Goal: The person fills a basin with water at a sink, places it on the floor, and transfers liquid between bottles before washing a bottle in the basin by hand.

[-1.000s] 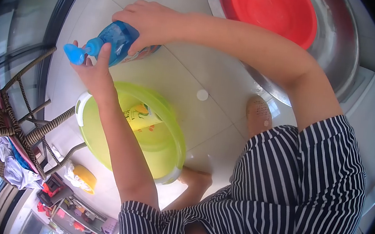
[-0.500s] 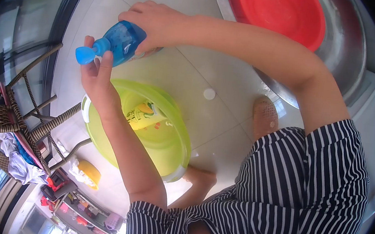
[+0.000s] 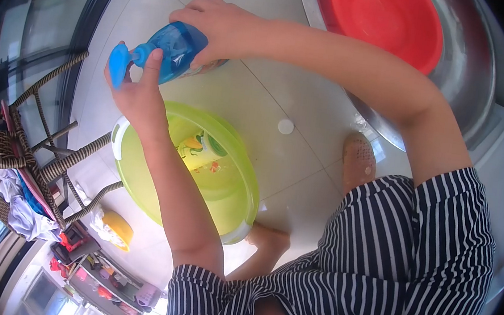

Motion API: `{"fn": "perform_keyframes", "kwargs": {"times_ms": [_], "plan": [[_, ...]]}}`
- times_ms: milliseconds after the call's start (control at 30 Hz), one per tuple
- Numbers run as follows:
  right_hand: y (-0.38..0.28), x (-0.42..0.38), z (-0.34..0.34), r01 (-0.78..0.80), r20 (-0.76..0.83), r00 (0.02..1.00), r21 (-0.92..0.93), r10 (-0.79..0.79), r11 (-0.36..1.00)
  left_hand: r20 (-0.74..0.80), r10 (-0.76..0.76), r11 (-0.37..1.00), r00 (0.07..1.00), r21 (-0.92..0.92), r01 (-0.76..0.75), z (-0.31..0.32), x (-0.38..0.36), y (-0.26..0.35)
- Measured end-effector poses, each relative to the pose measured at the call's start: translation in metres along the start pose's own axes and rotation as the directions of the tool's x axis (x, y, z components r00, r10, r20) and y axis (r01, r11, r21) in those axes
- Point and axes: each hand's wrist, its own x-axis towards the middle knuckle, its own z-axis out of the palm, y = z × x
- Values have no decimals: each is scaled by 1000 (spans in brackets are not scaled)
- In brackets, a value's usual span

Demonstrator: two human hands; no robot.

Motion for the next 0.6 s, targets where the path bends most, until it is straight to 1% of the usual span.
{"fn": "perform_keyframes", "kwargs": {"times_ms": [33, 67, 100, 167, 200, 233, 267, 300, 367, 400, 433, 467, 500, 567, 600], "plan": [[0, 0, 0, -4, -2, 1000, -14, 4, 1000, 56, -4, 985, 998, -169, 13, -3, 1, -4], [0, 0, -1, -11, -4, 1000, -26, 11, 1000, 113, 2, 943, 994, -331, 36, -5, 1, -5], [0, 0, 0, -12, -3, 1000, -25, 12, 1000, 114, 1, 943, 993, -330, 37, -6, 0, -6], [0, 0, 0, -5, -13, 1000, -47, 4, 999, 127, 43, 854, 991, -519, 30, -6, -2, -6], [-1, -1, -1, -7, -12, 1000, -44, 6, 999, 129, 40, 855, 991, -517, 33, -4, -2, -7], [-2, -1, -2, -17, -3, 1000, -35, 16, 999, 79, 40, 936, 996, -351, -10, -1, 0, -9], [-2, -1, -2, -25, 6, 1000, -28, 25, 999, 28, 50, 984, 998, -172, -45, 1, 0, -10], [-1, -1, -2, -26, 8, 1000, -30, 26, 999, 27, 48, 984, 998, -174, -43, 0, 1, -10], [0, -1, -1, -5, -1, 1000, -21, 5, 1000, 17, 74, 996, 997, -56, -73, -4, 6, -8], [1, 0, -1, -6, 0, 1000, -22, 6, 1000, 17, 73, 996, 997, -57, -72, -5, 4, -6], [1, 0, -1, -6, -2, 1000, -27, 6, 1000, 65, 58, 966, 996, -257, -39, -6, 1, -2], [0, -1, -2, -6, -5, 1000, -31, 6, 999, 115, 51, 896, 992, -443, 5, -7, -1, -1], [0, -1, -2, -7, -6, 1000, -28, 7, 1000, 117, 51, 898, 992, -441, 5, -6, 0, -4], [-2, -2, -2, -12, 2, 1000, -31, 12, 999, 62, 149, 965, 987, -227, -132, -4, 0, -9], [-2, -2, -2, -11, 3, 1000, -30, 12, 999, 62, 148, 965, 987, -226, -131, -5, 0, -7]]}}
